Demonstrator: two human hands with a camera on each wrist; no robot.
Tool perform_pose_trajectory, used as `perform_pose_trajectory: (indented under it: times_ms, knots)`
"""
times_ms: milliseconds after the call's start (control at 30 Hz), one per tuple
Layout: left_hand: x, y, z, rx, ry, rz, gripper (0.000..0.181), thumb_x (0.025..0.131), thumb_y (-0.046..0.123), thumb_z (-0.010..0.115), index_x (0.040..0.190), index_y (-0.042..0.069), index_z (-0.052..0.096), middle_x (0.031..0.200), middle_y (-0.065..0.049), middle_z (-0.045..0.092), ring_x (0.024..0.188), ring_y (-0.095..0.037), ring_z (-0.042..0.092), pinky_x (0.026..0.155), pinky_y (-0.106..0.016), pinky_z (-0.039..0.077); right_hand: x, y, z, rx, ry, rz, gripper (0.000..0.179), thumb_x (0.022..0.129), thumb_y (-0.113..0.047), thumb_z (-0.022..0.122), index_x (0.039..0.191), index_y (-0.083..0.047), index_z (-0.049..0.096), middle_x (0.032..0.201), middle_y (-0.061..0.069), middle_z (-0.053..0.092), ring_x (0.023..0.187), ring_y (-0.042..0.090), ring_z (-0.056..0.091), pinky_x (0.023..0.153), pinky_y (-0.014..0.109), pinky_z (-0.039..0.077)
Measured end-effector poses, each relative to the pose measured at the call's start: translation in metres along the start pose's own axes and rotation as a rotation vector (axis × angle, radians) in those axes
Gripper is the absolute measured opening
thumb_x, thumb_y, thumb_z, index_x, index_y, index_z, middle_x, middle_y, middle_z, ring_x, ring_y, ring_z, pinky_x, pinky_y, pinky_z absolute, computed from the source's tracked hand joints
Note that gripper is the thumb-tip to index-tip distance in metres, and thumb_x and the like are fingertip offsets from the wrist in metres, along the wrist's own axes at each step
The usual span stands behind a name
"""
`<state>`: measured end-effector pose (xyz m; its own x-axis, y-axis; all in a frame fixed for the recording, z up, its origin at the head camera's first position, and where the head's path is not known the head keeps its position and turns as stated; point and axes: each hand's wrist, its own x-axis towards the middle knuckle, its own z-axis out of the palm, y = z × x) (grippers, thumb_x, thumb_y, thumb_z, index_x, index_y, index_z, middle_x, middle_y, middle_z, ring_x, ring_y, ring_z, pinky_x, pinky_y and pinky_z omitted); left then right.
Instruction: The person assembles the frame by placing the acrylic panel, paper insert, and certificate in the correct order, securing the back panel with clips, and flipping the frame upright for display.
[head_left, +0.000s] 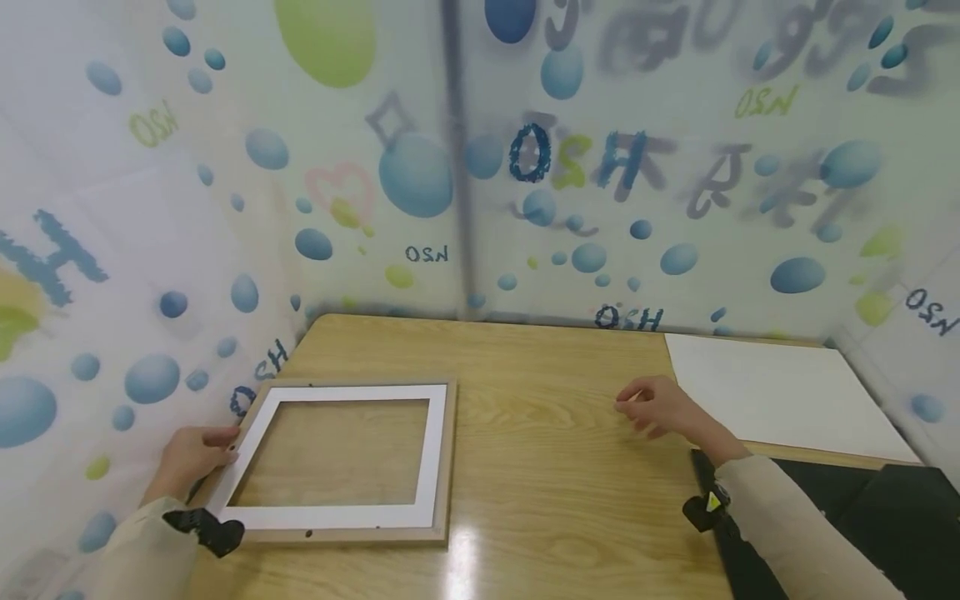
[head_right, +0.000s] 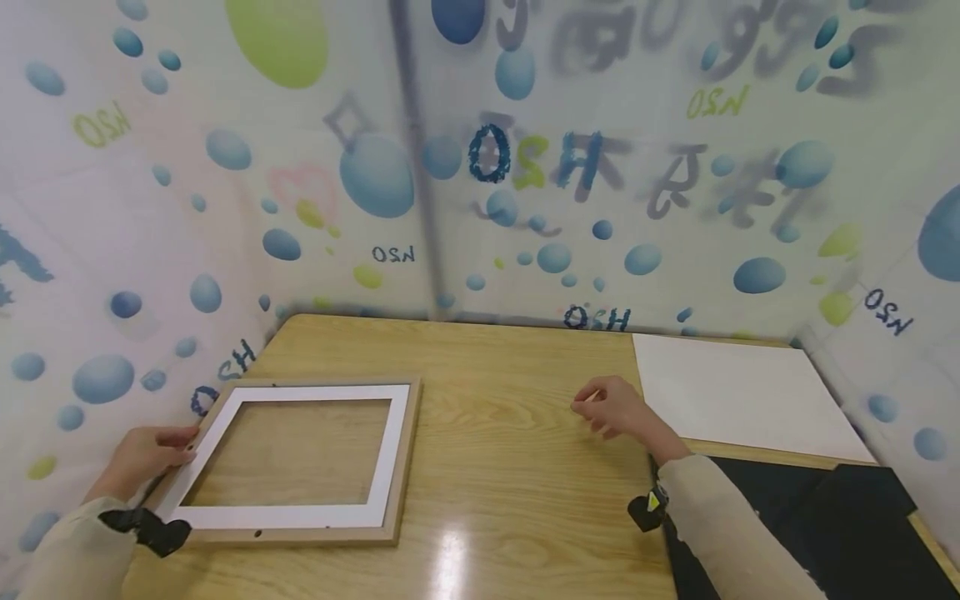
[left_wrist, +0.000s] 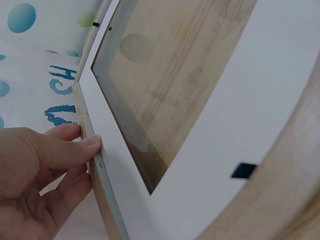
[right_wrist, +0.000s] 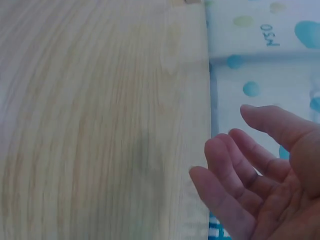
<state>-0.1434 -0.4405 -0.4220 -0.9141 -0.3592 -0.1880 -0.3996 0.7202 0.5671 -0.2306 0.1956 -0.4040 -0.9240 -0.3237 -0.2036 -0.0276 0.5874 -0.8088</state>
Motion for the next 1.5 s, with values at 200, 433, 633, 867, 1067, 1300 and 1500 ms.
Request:
perform_pose_trajectory:
  times_ms: [200,433,633,867,1067,1300,1500]
  knots:
    - [-0.001,-0.001,0.0,-0.018,-0.006,-0.019,0.05,0.076,-0.005,0.066,0.12,-0.016,0.045,0.12,-0.036,0.046,0.11,-0.051,0.042,0.086,-0.055,0.042,-0.004,0.014,-0.018,-0.011,0.041,0.049,0.038,0.088,-0.026,0.061,0.11,0.004,0.058,0.086,0.017,0.063,0.071,0.026,0.062,0.057,0.037,0.055]
    - [-0.002,-0.003,0.001,-0.022,-0.015,-0.026,0.051,0.075,-0.004,0.066,0.121,-0.016,0.045,0.12,-0.035,0.046,0.11,-0.05,0.043,0.085,-0.054,0.043,-0.012,0.032,-0.039,0.02,0.095,0.087,0.046,0.089,-0.028,0.06,0.115,0.009,0.052,0.089,0.018,0.062,0.073,0.027,0.062,0.058,0.037,0.055]
    - [-0.005,0.0,-0.002,-0.008,-0.018,0.007,0.051,0.074,-0.004,0.066,0.119,-0.016,0.046,0.117,-0.036,0.048,0.107,-0.05,0.046,0.081,-0.052,0.046,-0.019,0.049,-0.063,-0.013,0.136,0.148,0.06,0.088,-0.037,0.059,0.118,0.014,0.046,0.091,0.02,0.062,0.075,0.026,0.064,0.064,0.04,0.055]
    - [-0.005,0.001,-0.005,-0.005,-0.01,0.027,0.049,0.074,-0.004,0.067,0.117,-0.017,0.047,0.115,-0.036,0.05,0.105,-0.05,0.047,0.077,-0.049,0.048,-0.025,0.069,-0.095,-0.01,0.129,0.183,0.065,0.09,-0.038,0.056,0.122,0.017,0.04,0.095,0.023,0.061,0.081,0.029,0.064,0.07,0.042,0.055]
    - [-0.003,0.002,-0.004,-0.029,-0.007,-0.001,0.051,0.074,-0.005,0.067,0.119,-0.016,0.046,0.118,-0.036,0.047,0.108,-0.05,0.045,0.08,-0.051,0.046,-0.037,0.085,-0.119,0.006,0.156,0.215,0.067,0.091,-0.036,0.054,0.123,0.02,0.036,0.091,0.016,0.064,0.079,0.027,0.064,0.071,0.043,0.054]
    - [-0.004,0.002,-0.006,-0.026,-0.02,0.032,0.05,0.074,-0.004,0.067,0.117,-0.017,0.048,0.116,-0.036,0.05,0.105,-0.049,0.047,0.079,-0.051,0.046,-0.056,0.107,-0.138,-0.009,0.157,0.229,0.07,0.093,-0.037,0.048,0.124,0.024,0.032,0.096,0.017,0.063,0.083,0.024,0.063,0.073,0.042,0.054]
    - [-0.001,0.002,-0.003,-0.009,-0.019,0.043,0.05,0.074,-0.003,0.068,0.118,-0.016,0.048,0.116,-0.036,0.049,0.107,-0.05,0.047,0.077,-0.047,0.049,-0.053,0.174,-0.166,-0.006,0.205,0.247,0.071,0.09,-0.046,0.051,0.125,0.015,0.04,0.095,0.015,0.063,0.081,0.023,0.063,0.068,0.04,0.055]
